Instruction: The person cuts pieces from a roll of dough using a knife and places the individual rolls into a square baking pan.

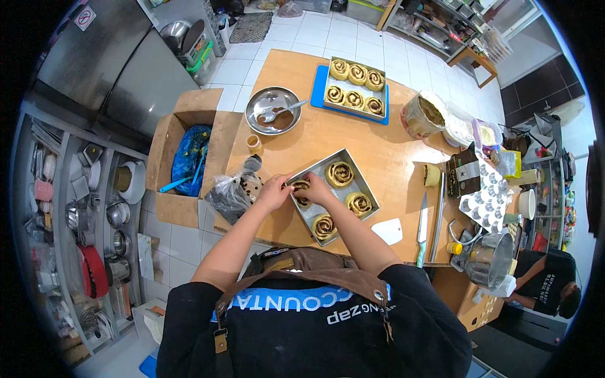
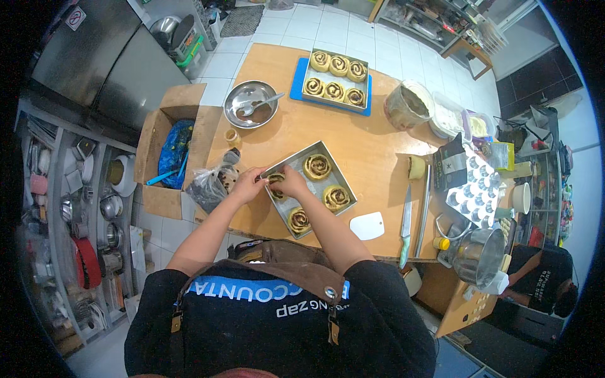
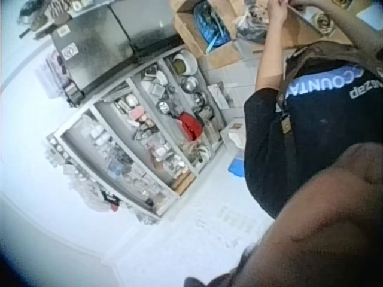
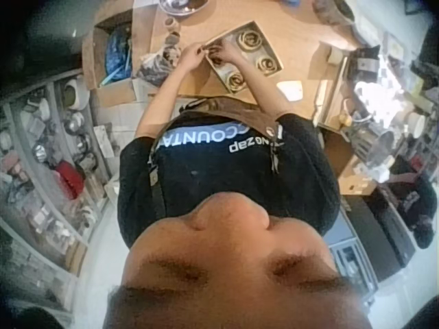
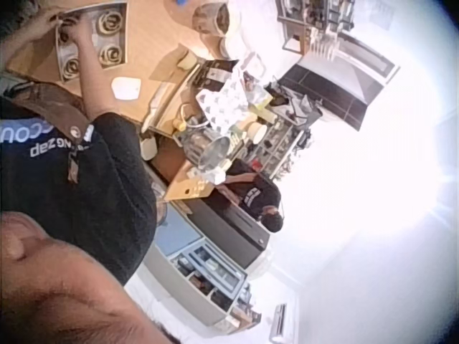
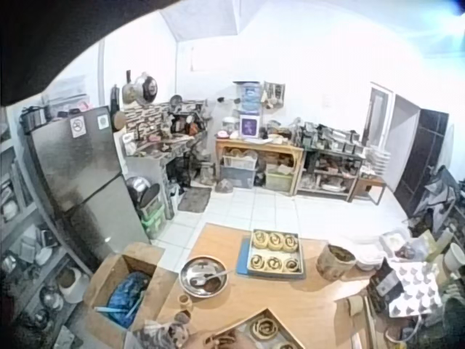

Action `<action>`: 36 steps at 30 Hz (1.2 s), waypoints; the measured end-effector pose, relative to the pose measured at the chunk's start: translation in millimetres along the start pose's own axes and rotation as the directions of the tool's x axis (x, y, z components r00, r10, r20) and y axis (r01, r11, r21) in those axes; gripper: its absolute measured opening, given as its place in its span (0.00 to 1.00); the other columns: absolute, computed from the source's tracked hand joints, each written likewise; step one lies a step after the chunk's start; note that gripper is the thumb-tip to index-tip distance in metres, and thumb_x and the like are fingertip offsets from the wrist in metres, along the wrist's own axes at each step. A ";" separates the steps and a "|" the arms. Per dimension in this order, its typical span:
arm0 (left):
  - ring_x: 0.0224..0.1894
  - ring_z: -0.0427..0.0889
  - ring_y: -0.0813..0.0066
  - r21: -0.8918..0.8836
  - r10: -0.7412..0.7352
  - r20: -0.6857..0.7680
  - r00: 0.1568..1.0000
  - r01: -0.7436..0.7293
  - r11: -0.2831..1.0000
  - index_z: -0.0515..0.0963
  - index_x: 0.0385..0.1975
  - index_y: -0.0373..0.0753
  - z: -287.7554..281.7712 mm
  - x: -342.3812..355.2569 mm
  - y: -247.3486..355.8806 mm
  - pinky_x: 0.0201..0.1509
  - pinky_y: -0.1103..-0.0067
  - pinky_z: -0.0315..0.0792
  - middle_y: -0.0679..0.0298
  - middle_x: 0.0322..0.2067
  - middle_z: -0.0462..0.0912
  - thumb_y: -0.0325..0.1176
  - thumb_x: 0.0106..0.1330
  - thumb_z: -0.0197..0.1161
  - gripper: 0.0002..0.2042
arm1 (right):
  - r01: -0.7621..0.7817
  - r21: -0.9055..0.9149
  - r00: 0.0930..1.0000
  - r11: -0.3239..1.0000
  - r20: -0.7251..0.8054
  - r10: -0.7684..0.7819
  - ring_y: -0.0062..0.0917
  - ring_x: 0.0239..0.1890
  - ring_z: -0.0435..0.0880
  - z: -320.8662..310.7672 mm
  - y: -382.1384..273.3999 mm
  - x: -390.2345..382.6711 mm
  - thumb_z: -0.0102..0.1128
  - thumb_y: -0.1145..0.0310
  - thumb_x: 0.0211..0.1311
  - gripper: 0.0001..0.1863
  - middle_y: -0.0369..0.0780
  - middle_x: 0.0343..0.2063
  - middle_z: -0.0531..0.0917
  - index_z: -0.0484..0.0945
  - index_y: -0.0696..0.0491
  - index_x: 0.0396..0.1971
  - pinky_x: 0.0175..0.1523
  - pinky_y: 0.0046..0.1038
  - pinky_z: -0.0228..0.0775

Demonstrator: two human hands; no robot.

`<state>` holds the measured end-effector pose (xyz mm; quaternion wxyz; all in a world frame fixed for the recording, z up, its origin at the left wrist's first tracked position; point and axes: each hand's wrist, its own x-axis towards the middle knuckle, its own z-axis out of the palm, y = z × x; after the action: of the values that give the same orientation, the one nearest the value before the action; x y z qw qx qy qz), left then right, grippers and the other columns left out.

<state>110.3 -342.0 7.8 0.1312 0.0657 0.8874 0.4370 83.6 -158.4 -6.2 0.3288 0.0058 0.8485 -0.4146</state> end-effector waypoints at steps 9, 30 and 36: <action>0.49 0.77 0.55 0.027 0.010 0.018 1.000 -0.011 1.000 0.73 0.53 0.38 -2.3 1.0 3.3 0.54 0.69 0.70 0.52 0.44 0.78 0.33 0.60 0.61 0.20 | 0.272 -0.465 0.896 0.843 -0.197 -0.398 0.42 0.53 0.73 0.1 2.9 -13.4 0.73 0.56 0.41 0.29 0.46 0.48 0.75 0.76 0.54 0.45 0.56 0.37 0.66; 0.45 0.77 0.56 0.017 -0.058 0.042 0.997 0.057 0.998 0.73 0.54 0.38 -3.4 2.1 11.6 0.51 0.70 0.71 0.53 0.42 0.78 0.32 0.60 0.62 0.20 | 0.310 -0.679 0.909 0.666 0.005 -0.417 0.42 0.54 0.67 12.1 -0.5 -23.5 0.69 0.70 0.38 0.32 0.44 0.55 0.66 0.74 0.36 0.51 0.52 0.42 0.66; 0.37 0.78 0.64 0.069 0.010 -0.022 1.000 -0.009 0.998 0.75 0.53 0.39 0.7 0.7 -2.0 0.45 0.73 0.72 0.55 0.40 0.79 0.33 0.60 0.63 0.20 | 0.471 -0.713 0.799 0.519 0.096 -0.594 0.39 0.58 0.67 -10.2 -2.9 -45.9 0.68 0.65 0.45 0.29 0.43 0.55 0.67 0.73 0.41 0.52 0.56 0.42 0.64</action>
<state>109.8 -342.5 5.7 0.1170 0.0695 0.9030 0.4075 113.1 -141.0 26.2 0.0927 -0.3480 0.9230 -0.1356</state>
